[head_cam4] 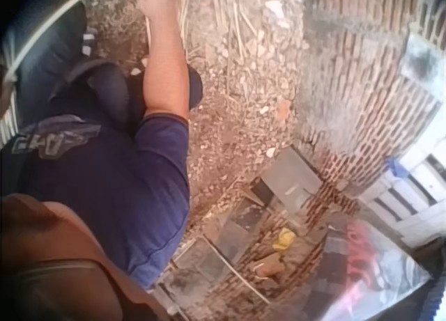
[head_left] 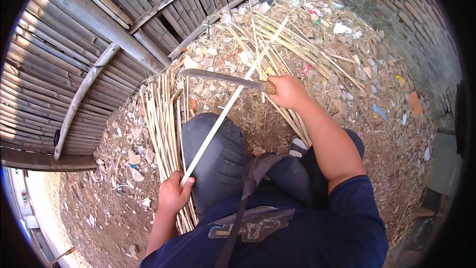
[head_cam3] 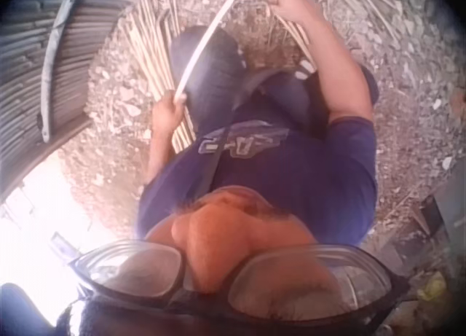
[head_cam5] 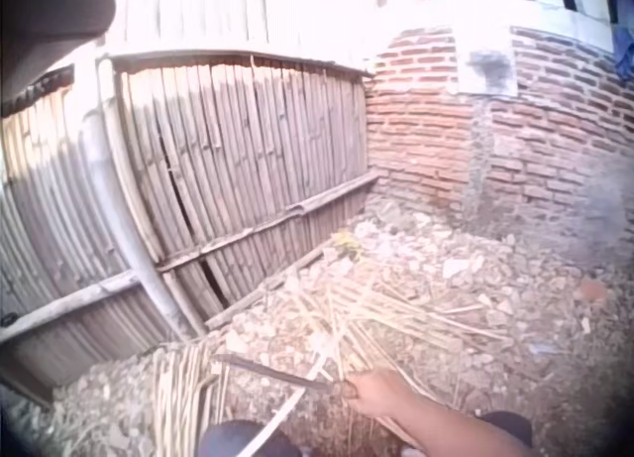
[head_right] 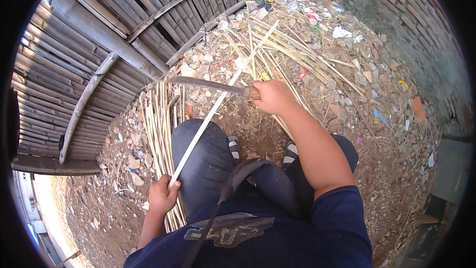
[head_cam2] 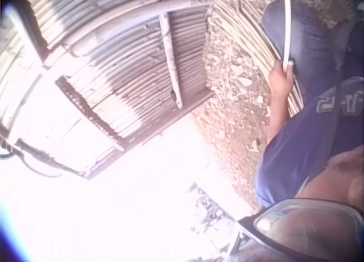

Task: The person uses a large knife to strip the outer layer off thin bamboo sticks, pulling the blade along the length of each stick while holding them over a pile of wood scraps.

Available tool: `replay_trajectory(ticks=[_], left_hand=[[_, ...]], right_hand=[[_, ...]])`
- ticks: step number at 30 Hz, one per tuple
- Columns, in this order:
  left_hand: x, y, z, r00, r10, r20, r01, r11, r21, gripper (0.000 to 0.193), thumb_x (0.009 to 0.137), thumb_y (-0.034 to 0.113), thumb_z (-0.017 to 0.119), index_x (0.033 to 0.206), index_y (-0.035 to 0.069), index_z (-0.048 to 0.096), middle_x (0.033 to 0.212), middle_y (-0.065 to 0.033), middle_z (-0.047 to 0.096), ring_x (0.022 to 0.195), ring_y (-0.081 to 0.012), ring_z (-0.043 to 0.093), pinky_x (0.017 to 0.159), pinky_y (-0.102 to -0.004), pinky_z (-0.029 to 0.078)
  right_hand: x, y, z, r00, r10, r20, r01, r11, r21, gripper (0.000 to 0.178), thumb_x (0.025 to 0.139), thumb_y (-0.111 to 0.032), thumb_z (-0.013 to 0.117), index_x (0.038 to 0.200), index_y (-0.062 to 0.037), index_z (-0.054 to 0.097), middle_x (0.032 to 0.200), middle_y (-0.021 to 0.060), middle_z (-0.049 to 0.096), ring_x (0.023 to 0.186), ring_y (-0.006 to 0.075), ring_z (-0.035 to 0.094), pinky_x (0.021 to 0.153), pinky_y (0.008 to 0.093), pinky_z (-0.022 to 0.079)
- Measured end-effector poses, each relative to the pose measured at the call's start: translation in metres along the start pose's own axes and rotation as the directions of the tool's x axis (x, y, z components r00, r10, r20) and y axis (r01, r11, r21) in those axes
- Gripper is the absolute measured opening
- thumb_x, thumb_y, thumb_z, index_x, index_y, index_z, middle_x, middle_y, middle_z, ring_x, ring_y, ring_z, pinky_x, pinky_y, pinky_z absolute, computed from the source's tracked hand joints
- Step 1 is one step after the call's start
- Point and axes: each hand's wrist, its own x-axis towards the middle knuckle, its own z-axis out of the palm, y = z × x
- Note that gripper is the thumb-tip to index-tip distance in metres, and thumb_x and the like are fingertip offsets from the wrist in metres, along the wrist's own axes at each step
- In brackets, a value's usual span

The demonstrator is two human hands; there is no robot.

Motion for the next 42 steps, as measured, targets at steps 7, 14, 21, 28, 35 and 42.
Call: replay_trajectory(ticks=[7,14,21,28,35,42], left_hand=[[0.012,0.005,-0.010,0.997,-0.028,0.075,0.027,0.999,0.025,0.036,0.097,0.038,0.066,0.096,0.002,0.063,0.071,-0.0236,0.067,0.072,-0.0456,0.068,0.066,-0.0533,0.053],[0.015,-0.028,0.004,0.977,-0.034,0.210,0.029,0.999,0.026,0.031,0.101,0.034,0.060,0.101,0.003,0.057,0.069,-0.0252,0.065,0.071,-0.0501,0.065,0.065,-0.0578,0.050],[0.017,-0.017,-0.002,0.975,-0.014,0.223,0.029,0.998,-0.061,0.029,0.102,0.032,0.059,0.104,0.003,0.057,0.071,-0.0252,0.066,0.072,-0.0496,0.066,0.065,-0.0574,0.050],[0.015,-0.027,-0.002,0.989,0.030,0.144,-0.030,1.000,-0.004,0.023,0.093,0.017,0.060,0.113,0.006,0.056,0.072,-0.0253,0.067,0.070,-0.0491,0.066,0.067,-0.0581,0.053],[0.023,-0.043,0.005,0.988,0.054,0.141,-0.063,0.996,0.062,0.032,0.089,0.010,0.057,0.120,0.006,0.055,0.075,-0.0271,0.067,0.071,-0.0491,0.066,0.069,-0.0591,0.053],[0.016,-0.033,0.004,0.991,0.048,0.128,-0.057,0.996,0.066,0.024,0.091,0.014,0.059,0.114,0.006,0.059,0.072,-0.0260,0.067,0.070,-0.0479,0.067,0.066,-0.0570,0.054]], right_hand=[[-0.003,-0.019,-0.015,0.999,-0.042,0.001,0.042,0.985,-0.170,0.026,0.078,-0.025,0.076,0.095,-0.0089,0.065,0.081,0.0168,0.070,0.081,0.0390,0.070,0.076,0.0496,0.055],[-0.004,0.027,-0.013,0.996,0.047,0.080,-0.033,0.986,-0.164,0.023,0.076,-0.020,0.075,0.092,-0.0071,0.065,0.082,0.0177,0.071,0.082,0.0392,0.070,0.076,0.0505,0.054],[0.003,0.004,-0.005,0.971,0.212,-0.107,-0.219,0.973,-0.067,0.027,0.078,-0.020,0.072,0.101,-0.0059,0.068,0.085,0.0225,0.070,0.083,0.0428,0.068,0.077,0.0518,0.055],[-0.004,-0.054,-0.003,0.934,-0.343,0.103,0.358,0.895,-0.266,0.021,0.078,-0.023,0.075,0.091,-0.0103,0.064,0.074,0.0110,0.069,0.077,0.0342,0.070,0.070,0.0505,0.054],[0.008,0.028,-0.015,0.961,0.274,0.030,-0.257,0.928,-0.269,0.021,0.080,-0.020,0.071,0.098,-0.0101,0.068,0.082,0.0181,0.070,0.084,0.0375,0.071,0.077,0.0509,0.056],[-0.002,-0.027,-0.015,0.987,0.119,-0.105,-0.122,0.992,-0.024,0.021,0.075,-0.017,0.075,0.090,-0.0074,0.064,0.081,0.0175,0.070,0.083,0.0394,0.069,0.074,0.0508,0.054]])
